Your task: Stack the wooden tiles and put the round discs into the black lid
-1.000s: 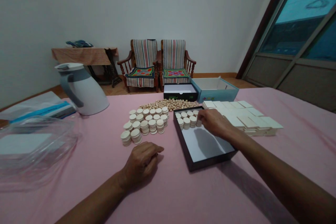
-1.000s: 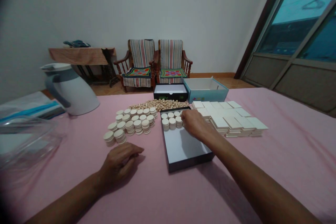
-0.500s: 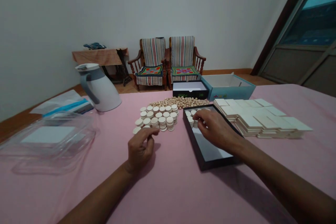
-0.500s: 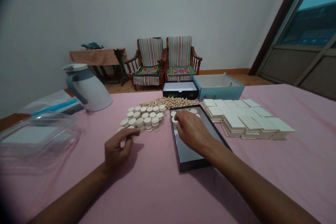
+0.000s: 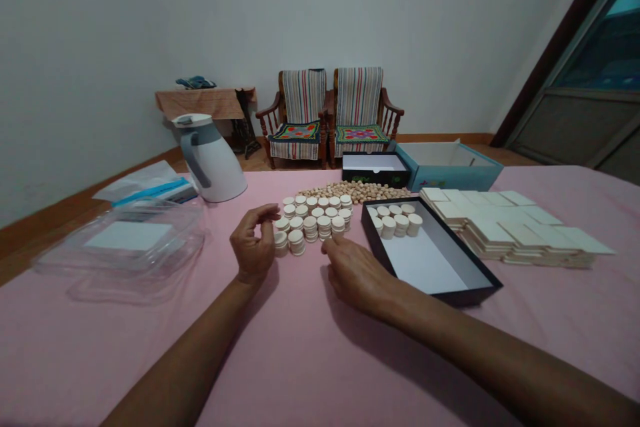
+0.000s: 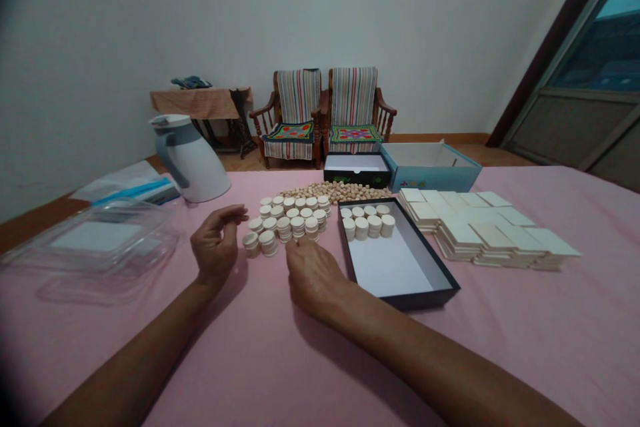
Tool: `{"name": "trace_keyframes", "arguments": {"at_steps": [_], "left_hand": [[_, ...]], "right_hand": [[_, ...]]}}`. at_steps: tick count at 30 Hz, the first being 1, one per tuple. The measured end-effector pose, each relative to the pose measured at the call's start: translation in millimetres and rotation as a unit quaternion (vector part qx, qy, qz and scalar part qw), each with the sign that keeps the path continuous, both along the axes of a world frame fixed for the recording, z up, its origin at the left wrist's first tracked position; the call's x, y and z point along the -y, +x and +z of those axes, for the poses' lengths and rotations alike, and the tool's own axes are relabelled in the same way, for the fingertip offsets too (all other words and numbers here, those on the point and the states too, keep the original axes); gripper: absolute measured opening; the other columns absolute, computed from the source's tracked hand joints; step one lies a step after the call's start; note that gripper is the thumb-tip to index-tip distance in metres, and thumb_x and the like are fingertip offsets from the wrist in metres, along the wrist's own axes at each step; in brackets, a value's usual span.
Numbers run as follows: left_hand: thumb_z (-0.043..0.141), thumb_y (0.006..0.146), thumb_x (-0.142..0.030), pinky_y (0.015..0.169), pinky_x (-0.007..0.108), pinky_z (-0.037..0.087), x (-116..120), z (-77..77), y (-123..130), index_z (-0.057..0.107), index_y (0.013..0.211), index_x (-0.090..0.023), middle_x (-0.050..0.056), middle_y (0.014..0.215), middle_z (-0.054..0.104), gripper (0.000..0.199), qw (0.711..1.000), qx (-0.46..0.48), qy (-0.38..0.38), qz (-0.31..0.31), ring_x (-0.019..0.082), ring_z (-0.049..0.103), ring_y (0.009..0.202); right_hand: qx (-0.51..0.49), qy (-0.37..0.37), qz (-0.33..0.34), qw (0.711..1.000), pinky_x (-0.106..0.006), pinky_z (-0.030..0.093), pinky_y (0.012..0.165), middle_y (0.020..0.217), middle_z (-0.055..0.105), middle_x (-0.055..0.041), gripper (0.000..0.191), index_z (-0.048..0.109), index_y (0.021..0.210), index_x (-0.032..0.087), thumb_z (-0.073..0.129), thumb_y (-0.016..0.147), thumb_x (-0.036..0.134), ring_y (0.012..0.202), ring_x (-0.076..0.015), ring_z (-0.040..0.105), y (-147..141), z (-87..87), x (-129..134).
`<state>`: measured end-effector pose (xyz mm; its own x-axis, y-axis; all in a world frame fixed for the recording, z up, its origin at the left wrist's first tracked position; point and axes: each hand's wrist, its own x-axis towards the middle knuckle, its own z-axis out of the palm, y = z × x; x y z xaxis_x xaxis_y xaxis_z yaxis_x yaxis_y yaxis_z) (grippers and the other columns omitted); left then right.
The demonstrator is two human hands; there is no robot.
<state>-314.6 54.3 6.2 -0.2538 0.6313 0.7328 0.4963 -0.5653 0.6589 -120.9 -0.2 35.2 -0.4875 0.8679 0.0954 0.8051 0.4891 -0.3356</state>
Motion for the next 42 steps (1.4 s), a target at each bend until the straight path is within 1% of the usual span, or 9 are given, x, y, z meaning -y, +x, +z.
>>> {"name": "trace_keyframes", "arguments": {"at_steps": [5, 9, 18, 21, 26, 31, 35, 38, 42], "left_hand": [[0.048, 0.076, -0.011, 0.070, 0.027, 0.053, -6.5, -2.7, -2.6, 0.066, 0.090, -0.014, 0.004, 0.084, 0.068, 0.023, 0.999, 0.042, -0.013, 0.006, 0.014, 0.066, 0.072], [0.047, 0.076, -0.011, 0.069, 0.026, 0.053, -9.0, -5.6, -4.5, 0.066, 0.091, -0.014, 0.003, 0.083, 0.068, 0.024, 0.998, 0.054, -0.015, 0.007, 0.013, 0.066, 0.070], [0.047, 0.075, -0.011, 0.067, 0.026, 0.053, -7.5, -11.0, -4.1, 0.068, 0.088, -0.015, 0.003, 0.080, 0.069, 0.025, 0.998, 0.047, -0.028, -0.004, 0.014, 0.066, 0.068], [0.047, 0.075, -0.011, 0.067, 0.026, 0.053, -7.4, -11.8, -4.1, 0.068, 0.089, -0.015, 0.003, 0.080, 0.069, 0.025, 0.998, 0.047, -0.030, -0.004, 0.014, 0.066, 0.069], [0.047, 0.076, -0.011, 0.067, 0.026, 0.053, -7.4, -12.4, -4.1, 0.068, 0.088, -0.015, 0.002, 0.080, 0.069, 0.025, 0.999, 0.041, -0.032, -0.002, 0.014, 0.065, 0.068], [0.047, 0.075, -0.011, 0.068, 0.026, 0.053, -7.7, -13.2, -4.1, 0.068, 0.087, -0.015, 0.003, 0.079, 0.069, 0.025, 0.999, 0.036, -0.033, 0.002, 0.014, 0.066, 0.070], [0.048, 0.075, -0.012, 0.066, 0.026, 0.053, -8.0, -13.4, -3.9, 0.068, 0.087, -0.015, 0.003, 0.080, 0.069, 0.024, 0.999, 0.032, -0.036, 0.002, 0.014, 0.066, 0.069], [0.048, 0.075, -0.012, 0.064, 0.025, 0.053, -6.6, -13.0, -2.2, 0.068, 0.087, -0.015, 0.003, 0.080, 0.070, 0.024, 0.999, 0.031, -0.039, -0.003, 0.014, 0.066, 0.067], [0.049, 0.075, -0.011, 0.065, 0.025, 0.053, -1.7, -12.9, 3.7, 0.069, 0.086, -0.016, 0.002, 0.079, 0.070, 0.023, 0.999, 0.022, -0.044, -0.014, 0.014, 0.066, 0.068]], "right_hand": [[-0.075, -0.023, -0.107, 0.991, -0.033, 0.042, 0.086, 0.115, 0.057, -0.0157, 0.041, 0.046, 0.117, 0.012, 0.052, 0.076, 0.011, 0.107, -0.0239, 0.054, -38.6, -11.2, -2.0], [-0.101, -0.041, -0.168, 0.980, -0.034, 0.044, 0.082, 0.115, 0.058, -0.0123, 0.038, 0.045, 0.114, 0.016, 0.056, 0.078, 0.019, 0.106, -0.0251, 0.056, -57.3, -20.3, -12.5], [-0.100, -0.011, -0.226, 0.969, -0.037, 0.044, 0.079, 0.109, 0.061, -0.0114, 0.030, 0.045, 0.107, 0.018, 0.056, 0.080, 0.025, 0.102, -0.0261, 0.059, -85.4, -39.8, -27.0], [-0.089, 0.002, -0.233, 0.968, -0.037, 0.045, 0.079, 0.111, 0.060, -0.0133, 0.035, 0.044, 0.109, 0.016, 0.058, 0.079, 0.026, 0.103, -0.0261, 0.058, -90.6, -46.0, -31.0], [-0.084, 0.011, -0.232, 0.969, -0.036, 0.045, 0.079, 0.112, 0.059, -0.0154, 0.030, 0.044, 0.112, 0.016, 0.050, 0.084, 0.022, 0.102, -0.0248, 0.057, -92.3, -50.6, -33.3], [-0.112, 0.008, -0.228, 0.967, -0.035, 0.044, 0.082, 0.110, 0.061, -0.0137, 0.033, 0.045, 0.115, 0.017, 0.051, 0.083, 0.021, 0.103, -0.0244, 0.057, -85.3, -46.7, -28.0], [-0.133, -0.008, -0.219, 0.967, -0.033, 0.043, 0.084, 0.109, 0.061, -0.0127, 0.034, 0.048, 0.113, 0.017, 0.053, 0.079, 0.020, 0.104, -0.0242, 0.057, -75.8, -37.6, -20.1], [-0.149, -0.002, -0.193, 0.970, -0.033, 0.043, 0.082, 0.108, 0.061, -0.0121, 0.031, 0.048, 0.109, 0.018, 0.053, 0.079, 0.022, 0.104, -0.0237, 0.056, -62.9, -24.2, -12.2], [-0.163, 0.038, -0.158, 0.973, -0.031, 0.042, 0.071, 0.102, 0.061, -0.0096, 0.025, 0.047, 0.103, 0.018, 0.052, 0.079, 0.026, 0.090, -0.0214, 0.057, -30.4, 4.0, -3.6]]}}
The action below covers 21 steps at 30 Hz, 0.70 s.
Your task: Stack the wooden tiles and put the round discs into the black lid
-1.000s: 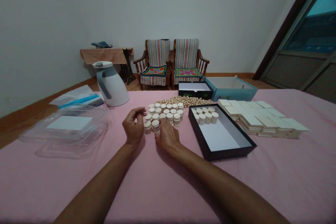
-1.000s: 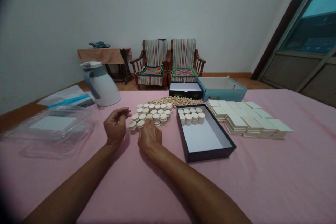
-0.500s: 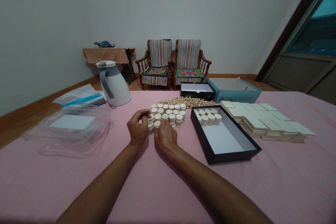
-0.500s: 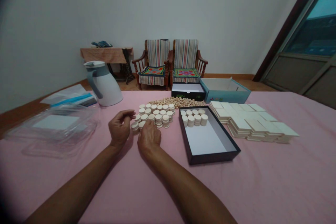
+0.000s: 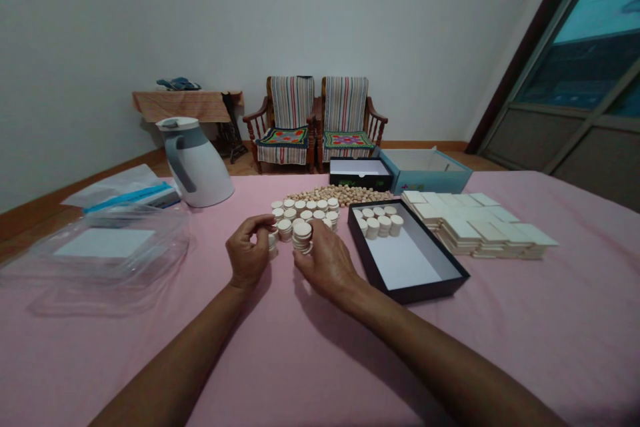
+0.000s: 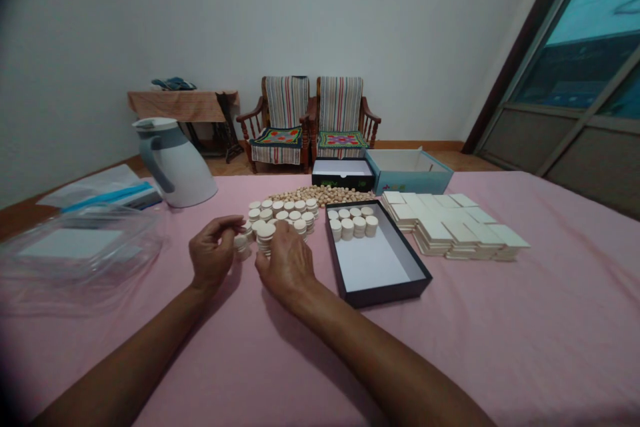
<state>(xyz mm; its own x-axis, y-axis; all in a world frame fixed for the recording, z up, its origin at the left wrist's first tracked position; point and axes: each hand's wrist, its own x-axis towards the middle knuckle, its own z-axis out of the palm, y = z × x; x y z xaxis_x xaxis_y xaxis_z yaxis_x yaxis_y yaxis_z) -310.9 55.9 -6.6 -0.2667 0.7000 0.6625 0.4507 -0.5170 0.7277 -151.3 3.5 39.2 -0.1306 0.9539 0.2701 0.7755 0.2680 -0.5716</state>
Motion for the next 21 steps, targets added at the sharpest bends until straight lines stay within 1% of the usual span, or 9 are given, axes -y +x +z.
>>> {"name": "trace_keyframes", "arguments": {"at_steps": [2, 4, 7, 10, 13, 16, 21], "left_hand": [[0.050, 0.075, -0.010, 0.067, 0.025, 0.053, 3.8, -0.3, 4.5, 0.069, 0.086, -0.016, 0.002, 0.078, 0.069, 0.023, 1.000, -0.014, 0.002, -0.005, 0.014, 0.066, 0.070], [0.050, 0.075, -0.009, 0.067, 0.025, 0.054, 8.4, -0.6, 9.5, 0.069, 0.086, -0.016, 0.001, 0.078, 0.069, 0.024, 0.999, -0.030, 0.009, -0.019, 0.013, 0.065, 0.070], [0.049, 0.076, -0.007, 0.068, 0.025, 0.054, 16.2, -0.1, 17.4, 0.069, 0.086, -0.016, 0.001, 0.077, 0.069, 0.024, 0.997, -0.048, 0.013, -0.055, 0.013, 0.066, 0.070], [0.049, 0.076, -0.006, 0.069, 0.025, 0.053, 23.6, 2.0, 24.1, 0.069, 0.084, -0.016, 0.001, 0.076, 0.069, 0.023, 0.994, -0.078, 0.020, -0.077, 0.013, 0.065, 0.070], [0.050, 0.076, -0.005, 0.067, 0.024, 0.052, 28.2, 3.7, 28.4, 0.069, 0.084, -0.016, 0.000, 0.075, 0.068, 0.023, 0.990, -0.105, 0.035, -0.085, 0.012, 0.064, 0.069], [0.050, 0.077, -0.005, 0.066, 0.024, 0.052, 29.3, 3.2, 29.6, 0.068, 0.085, -0.016, 0.000, 0.076, 0.068, 0.022, 0.988, -0.117, 0.042, -0.093, 0.012, 0.064, 0.069], [0.050, 0.080, -0.005, 0.067, 0.024, 0.051, 27.8, 1.1, 28.7, 0.068, 0.086, -0.017, 0.000, 0.077, 0.068, 0.022, 0.985, -0.132, 0.047, -0.098, 0.011, 0.064, 0.070]], "right_hand": [[0.000, 0.028, 0.005, 1.000, -0.029, 0.040, 0.067, 0.099, 0.061, -0.0087, 0.024, 0.047, 0.100, 0.018, 0.052, 0.078, 0.027, 0.083, -0.0192, 0.057, 23.4, 14.9, 1.2], [0.005, 0.050, -0.007, 0.999, -0.028, 0.038, 0.064, 0.093, 0.061, -0.0078, 0.024, 0.048, 0.099, 0.017, 0.053, 0.077, 0.026, 0.078, -0.0176, 0.055, 49.7, 26.5, 0.1], [0.021, 0.062, -0.031, 0.997, -0.026, 0.036, 0.060, 0.088, 0.061, -0.0065, 0.024, 0.050, 0.097, 0.017, 0.055, 0.075, 0.025, 0.072, -0.0165, 0.054, 88.5, 32.5, -4.4], [0.040, 0.047, -0.038, 0.997, -0.026, 0.035, 0.058, 0.085, 0.060, -0.0056, 0.021, 0.050, 0.095, 0.017, 0.055, 0.075, 0.022, 0.069, -0.0159, 0.053, 119.0, 25.0, -9.1], [0.076, 0.025, -0.039, 0.996, -0.026, 0.034, 0.060, 0.084, 0.059, -0.0056, 0.020, 0.049, 0.092, 0.016, 0.057, 0.074, 0.019, 0.070, -0.0158, 0.053, 137.1, 11.3, -11.5], [0.110, -0.007, -0.030, 0.993, -0.026, 0.033, 0.061, 0.084, 0.059, -0.0060, 0.020, 0.048, 0.090, 0.016, 0.058, 0.072, 0.016, 0.071, -0.0157, 0.052, 144.1, -0.6, -12.9], [0.145, -0.065, -0.007, 0.987, -0.026, 0.034, 0.062, 0.086, 0.061, -0.0088, 0.020, 0.049, 0.089, 0.014, 0.058, 0.072, 0.014, 0.072, -0.0162, 0.053, 142.7, -15.7, -20.4]]}}
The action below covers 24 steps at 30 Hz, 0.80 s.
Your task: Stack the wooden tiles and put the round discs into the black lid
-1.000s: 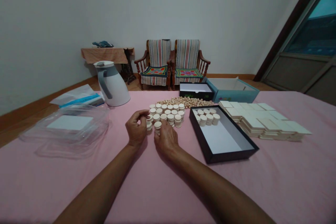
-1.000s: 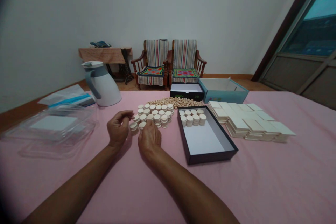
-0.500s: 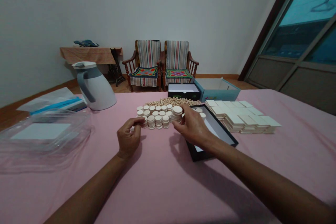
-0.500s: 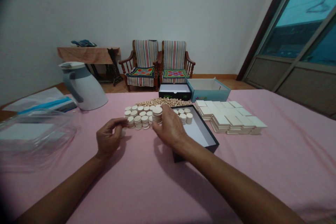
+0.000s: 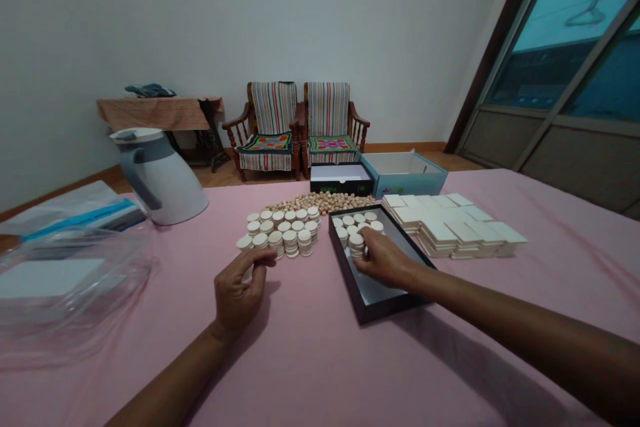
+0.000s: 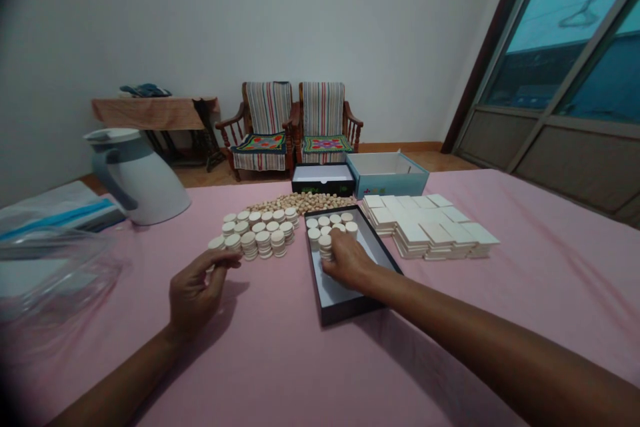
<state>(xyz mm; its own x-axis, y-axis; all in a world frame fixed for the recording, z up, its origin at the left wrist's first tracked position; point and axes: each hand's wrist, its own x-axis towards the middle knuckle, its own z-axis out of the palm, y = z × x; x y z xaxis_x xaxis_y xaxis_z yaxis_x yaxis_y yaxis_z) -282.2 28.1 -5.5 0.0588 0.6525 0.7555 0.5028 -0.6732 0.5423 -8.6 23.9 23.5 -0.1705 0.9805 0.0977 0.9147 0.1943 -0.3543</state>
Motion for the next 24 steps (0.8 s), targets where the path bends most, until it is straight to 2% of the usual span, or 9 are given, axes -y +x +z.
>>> {"name": "trace_keyframes", "arguments": {"at_steps": [7, 14, 18, 21, 24], "left_hand": [[0.050, 0.081, -0.004, 0.065, 0.022, 0.052, 2.0, 1.8, 1.5, 0.067, 0.087, -0.017, 0.000, 0.076, 0.068, 0.022, 1.000, -0.022, 0.012, -0.014, 0.011, 0.065, 0.070], [0.049, 0.079, -0.003, 0.065, 0.023, 0.053, 3.9, 1.3, 2.6, 0.067, 0.088, -0.017, 0.000, 0.079, 0.068, 0.025, 0.999, -0.030, -0.006, -0.016, 0.011, 0.065, 0.071], [0.049, 0.079, -0.004, 0.066, 0.024, 0.053, 3.0, 0.5, 3.6, 0.067, 0.087, -0.017, 0.000, 0.078, 0.068, 0.024, 0.999, -0.028, -0.010, -0.012, 0.012, 0.065, 0.071], [0.049, 0.079, -0.004, 0.065, 0.024, 0.053, 3.4, 0.5, 4.0, 0.067, 0.087, -0.017, 0.001, 0.078, 0.069, 0.024, 0.999, -0.026, -0.020, -0.001, 0.012, 0.065, 0.071], [0.049, 0.079, -0.005, 0.064, 0.024, 0.053, 3.5, 0.6, 3.9, 0.067, 0.087, -0.017, 0.001, 0.078, 0.069, 0.024, 0.999, -0.030, -0.021, 0.001, 0.013, 0.066, 0.070]], "right_hand": [[0.027, -0.059, 0.036, 0.997, -0.029, 0.040, 0.069, 0.100, 0.062, -0.0170, 0.034, 0.049, 0.103, 0.007, 0.060, 0.072, 0.017, 0.087, -0.0228, 0.058, -3.3, -24.7, -15.0], [0.016, -0.058, 0.033, 0.998, -0.032, 0.041, 0.082, 0.111, 0.059, -0.0199, 0.042, 0.047, 0.110, 0.006, 0.061, 0.071, 0.016, 0.103, -0.0263, 0.055, -7.9, -32.4, -21.9], [0.005, -0.062, 0.024, 0.998, -0.031, 0.041, 0.080, 0.112, 0.059, -0.0200, 0.045, 0.048, 0.111, 0.005, 0.064, 0.070, 0.014, 0.103, -0.0256, 0.056, -8.3, -29.3, -21.9], [-0.005, -0.064, 0.018, 0.998, -0.028, 0.041, 0.074, 0.107, 0.063, -0.0172, 0.046, 0.050, 0.111, 0.007, 0.065, 0.068, 0.011, 0.095, -0.0229, 0.059, -3.8, -18.5, -15.1], [0.016, -0.066, 0.013, 0.998, -0.027, 0.040, 0.070, 0.096, 0.067, -0.0138, 0.032, 0.058, 0.103, 0.010, 0.056, 0.071, 0.006, 0.088, -0.0217, 0.061, 3.7, -3.2, -4.0]]}}
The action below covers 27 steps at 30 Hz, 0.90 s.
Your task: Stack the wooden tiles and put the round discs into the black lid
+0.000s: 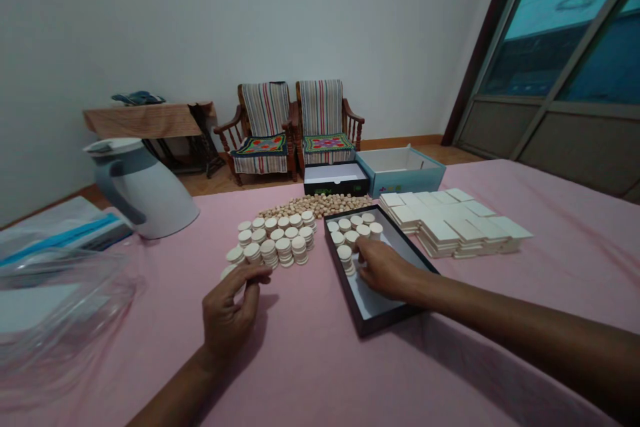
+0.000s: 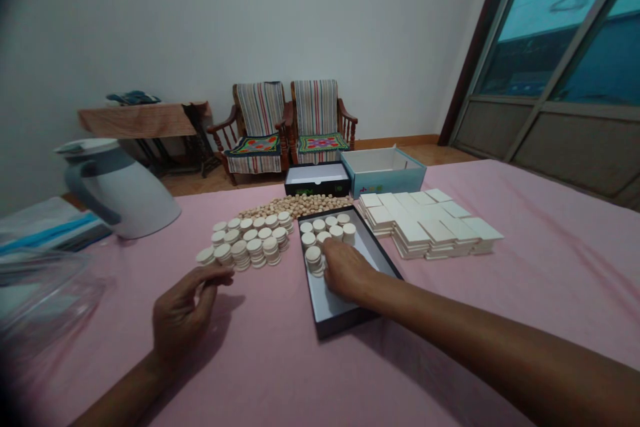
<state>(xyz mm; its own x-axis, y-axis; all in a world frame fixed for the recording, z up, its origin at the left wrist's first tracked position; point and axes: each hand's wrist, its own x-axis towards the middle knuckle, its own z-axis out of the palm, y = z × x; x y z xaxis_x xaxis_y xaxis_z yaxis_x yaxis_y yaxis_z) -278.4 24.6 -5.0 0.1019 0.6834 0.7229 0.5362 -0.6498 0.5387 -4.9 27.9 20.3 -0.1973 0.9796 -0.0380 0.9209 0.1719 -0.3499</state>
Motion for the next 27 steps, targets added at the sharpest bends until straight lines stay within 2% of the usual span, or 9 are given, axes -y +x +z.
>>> {"name": "trace_keyframes", "arguments": {"at_steps": [4, 9, 13, 16, 19, 22, 27], "left_hand": [[0.049, 0.079, -0.006, 0.065, 0.024, 0.054, -0.6, -0.3, 0.0, 0.068, 0.086, -0.017, 0.001, 0.077, 0.069, 0.023, 1.000, -0.006, 0.005, 0.009, 0.013, 0.066, 0.070], [0.049, 0.080, -0.007, 0.064, 0.025, 0.054, -0.4, 0.0, 0.8, 0.067, 0.086, -0.016, 0.001, 0.077, 0.070, 0.022, 1.000, -0.004, -0.002, 0.009, 0.013, 0.066, 0.070], [0.049, 0.080, -0.008, 0.063, 0.025, 0.054, 0.4, 1.9, 2.6, 0.068, 0.084, -0.016, 0.002, 0.076, 0.070, 0.021, 1.000, -0.004, -0.004, 0.015, 0.013, 0.066, 0.069], [0.049, 0.080, -0.008, 0.062, 0.025, 0.054, 0.7, 3.3, 3.7, 0.068, 0.083, -0.017, 0.001, 0.074, 0.069, 0.021, 1.000, -0.001, -0.005, 0.012, 0.013, 0.066, 0.067], [0.049, 0.080, -0.008, 0.063, 0.025, 0.055, 0.3, 2.5, 2.9, 0.068, 0.084, -0.017, 0.001, 0.075, 0.070, 0.021, 1.000, 0.001, -0.007, 0.008, 0.013, 0.066, 0.068], [0.049, 0.080, -0.007, 0.064, 0.025, 0.055, -0.4, 0.0, 1.0, 0.068, 0.085, -0.017, 0.001, 0.076, 0.070, 0.022, 1.000, -0.002, -0.011, 0.006, 0.013, 0.066, 0.069], [0.048, 0.080, -0.006, 0.064, 0.024, 0.054, -1.1, -1.7, -0.8, 0.068, 0.086, -0.017, 0.001, 0.077, 0.069, 0.024, 1.000, -0.007, -0.007, 0.004, 0.013, 0.066, 0.070]], "right_hand": [[0.016, -0.061, 0.050, 0.997, -0.028, 0.040, 0.070, 0.089, 0.070, -0.0121, 0.029, 0.070, 0.089, 0.014, 0.049, 0.073, 0.002, 0.087, -0.0223, 0.063, 8.3, 9.9, 7.8], [0.006, -0.088, 0.079, 0.993, -0.027, 0.041, 0.072, 0.095, 0.070, -0.0119, 0.040, 0.070, 0.101, 0.016, 0.051, 0.070, 0.000, 0.089, -0.0219, 0.063, 10.9, -2.1, -0.9], [-0.019, -0.061, 0.086, 0.994, -0.027, 0.041, 0.073, 0.097, 0.070, -0.0112, 0.045, 0.068, 0.106, 0.017, 0.050, 0.070, -0.002, 0.091, -0.0214, 0.062, 9.2, -9.6, -7.0], [-0.025, -0.047, 0.087, 0.995, -0.027, 0.041, 0.074, 0.093, 0.070, -0.0097, 0.037, 0.070, 0.096, 0.017, 0.049, 0.072, -0.001, 0.088, -0.0205, 0.062, 10.0, -7.8, -7.5], [0.012, -0.008, 0.042, 0.999, -0.029, 0.040, 0.072, 0.091, 0.069, -0.0111, 0.030, 0.070, 0.089, 0.016, 0.048, 0.074, 0.002, 0.086, -0.0217, 0.062, 14.5, -3.5, -9.1], [0.073, 0.032, -0.002, 0.997, -0.031, 0.039, 0.070, 0.095, 0.067, -0.0151, 0.033, 0.069, 0.095, 0.015, 0.044, 0.077, 0.003, 0.088, -0.0242, 0.061, 19.1, -1.0, -14.7], [0.074, 0.037, 0.022, 0.996, -0.030, 0.038, 0.069, 0.092, 0.067, -0.0133, 0.032, 0.068, 0.095, 0.015, 0.044, 0.077, 0.003, 0.087, -0.0222, 0.061, 20.2, 2.1, -23.9]]}}
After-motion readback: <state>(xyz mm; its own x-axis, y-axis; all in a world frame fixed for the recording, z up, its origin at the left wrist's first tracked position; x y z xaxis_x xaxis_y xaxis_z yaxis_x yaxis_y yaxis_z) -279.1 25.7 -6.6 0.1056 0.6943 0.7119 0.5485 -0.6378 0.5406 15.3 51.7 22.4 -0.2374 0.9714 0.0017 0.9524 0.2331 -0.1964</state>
